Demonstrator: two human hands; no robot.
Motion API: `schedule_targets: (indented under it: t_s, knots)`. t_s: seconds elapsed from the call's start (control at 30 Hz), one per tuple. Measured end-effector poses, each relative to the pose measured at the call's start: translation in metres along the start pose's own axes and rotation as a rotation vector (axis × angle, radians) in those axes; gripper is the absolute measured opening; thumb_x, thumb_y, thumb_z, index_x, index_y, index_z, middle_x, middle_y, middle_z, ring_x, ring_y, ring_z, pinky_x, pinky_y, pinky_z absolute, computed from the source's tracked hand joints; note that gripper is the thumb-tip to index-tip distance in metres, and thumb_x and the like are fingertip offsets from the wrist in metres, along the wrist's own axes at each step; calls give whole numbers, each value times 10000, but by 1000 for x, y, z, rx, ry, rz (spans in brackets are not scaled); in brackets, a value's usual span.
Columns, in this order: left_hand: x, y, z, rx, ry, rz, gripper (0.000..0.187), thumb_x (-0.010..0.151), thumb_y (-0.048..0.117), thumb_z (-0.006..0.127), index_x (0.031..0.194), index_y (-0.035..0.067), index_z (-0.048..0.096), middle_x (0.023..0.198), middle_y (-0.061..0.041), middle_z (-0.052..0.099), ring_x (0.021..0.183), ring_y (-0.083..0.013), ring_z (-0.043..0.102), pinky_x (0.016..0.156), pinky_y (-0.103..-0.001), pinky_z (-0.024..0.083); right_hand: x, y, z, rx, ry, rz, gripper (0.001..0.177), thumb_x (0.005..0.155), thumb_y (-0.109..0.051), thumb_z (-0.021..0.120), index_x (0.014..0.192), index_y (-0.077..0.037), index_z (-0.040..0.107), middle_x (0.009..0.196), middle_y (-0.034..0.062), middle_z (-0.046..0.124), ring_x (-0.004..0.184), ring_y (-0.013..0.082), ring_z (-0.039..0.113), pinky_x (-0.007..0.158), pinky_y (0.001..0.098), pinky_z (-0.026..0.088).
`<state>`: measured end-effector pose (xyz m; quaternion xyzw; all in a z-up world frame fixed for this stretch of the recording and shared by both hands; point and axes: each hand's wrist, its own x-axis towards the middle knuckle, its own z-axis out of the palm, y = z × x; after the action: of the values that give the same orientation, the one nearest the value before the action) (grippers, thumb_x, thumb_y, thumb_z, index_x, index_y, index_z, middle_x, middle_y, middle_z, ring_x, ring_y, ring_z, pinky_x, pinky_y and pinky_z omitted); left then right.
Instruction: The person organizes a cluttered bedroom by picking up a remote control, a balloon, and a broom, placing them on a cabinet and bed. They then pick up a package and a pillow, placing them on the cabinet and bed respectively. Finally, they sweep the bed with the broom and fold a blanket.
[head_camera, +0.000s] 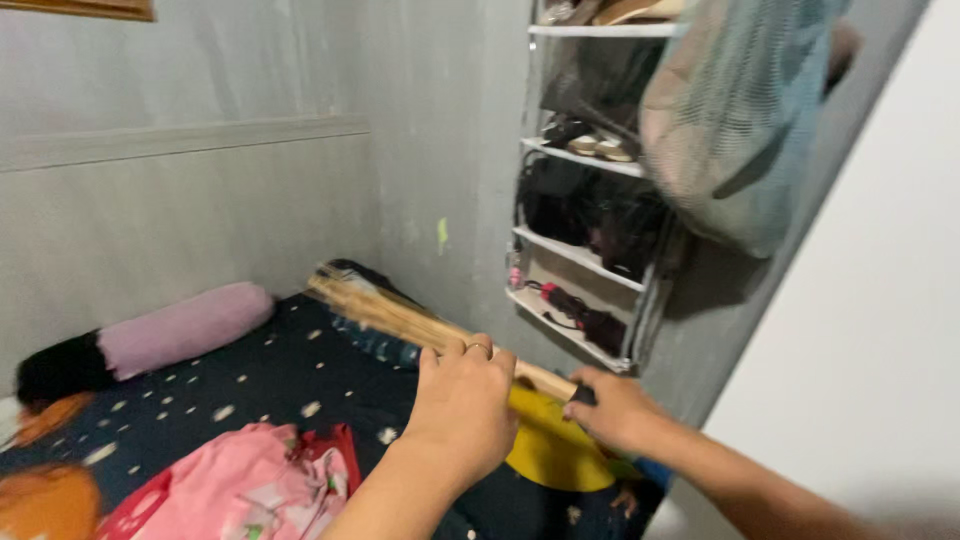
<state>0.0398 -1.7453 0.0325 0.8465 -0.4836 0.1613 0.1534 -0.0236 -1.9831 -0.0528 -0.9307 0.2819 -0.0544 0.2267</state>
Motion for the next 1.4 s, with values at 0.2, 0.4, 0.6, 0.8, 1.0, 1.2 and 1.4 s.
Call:
schedule_targets:
  t_s: [0.2,0.4,0.6,0.8,1.0,1.2,1.4]
  knots:
    - [6,-18,11,14,-28,-213,434,753,159,739,1162,49,643,1245,-164,606,1169,-368,555,988,-580,401,159,16,-40,17,169,-162,594,821,-261,750,1390,-282,581,1103,164,743,971,353,746,871,478,562]
    - [17,-29,31,45,-170,-257,472,768,152,733,1216,48,629,1315,-176,568,1233,-364,517,1017,-591,379,217,138,-13,-100,233,-110,414,877,-205,670,1291,-207,664,1142,193,743,1054,371,709,907,464,550]
    - [38,-30,49,-23,-188,-213,436,807,177,710,1220,61,634,1300,-174,579,1265,-353,509,1028,-569,385,183,161,10,-96,153,-25,405,865,-168,680,1269,-179,678,1162,186,747,1087,364,703,936,454,544]
    - [48,-33,58,-48,-236,-231,415,833,164,684,1232,70,626,1281,-157,593,1273,-341,511,1057,-560,379,167,86,-24,165,213,-67,482,879,-129,657,1352,-191,592,1117,183,737,1021,344,711,894,450,537]
    - [50,-27,67,-86,-276,-217,440,836,170,694,1254,61,609,1328,-148,558,1302,-341,478,1078,-572,351,162,147,-15,205,83,184,428,912,-109,663,1338,-109,618,1020,208,752,846,311,736,743,413,572]
    - [47,-25,70,-109,-263,-239,451,834,162,703,1263,65,606,1382,-149,523,1329,-336,445,1105,-578,316,181,162,-2,354,74,194,401,864,-14,658,1264,-36,668,976,210,749,788,293,716,648,390,580]
    - [38,-27,73,-104,-243,-287,445,835,155,696,1264,67,616,1397,-146,528,1342,-327,447,1118,-586,320,170,144,-1,42,204,-107,492,780,-96,794,1252,-166,673,999,161,766,825,214,702,723,342,533]
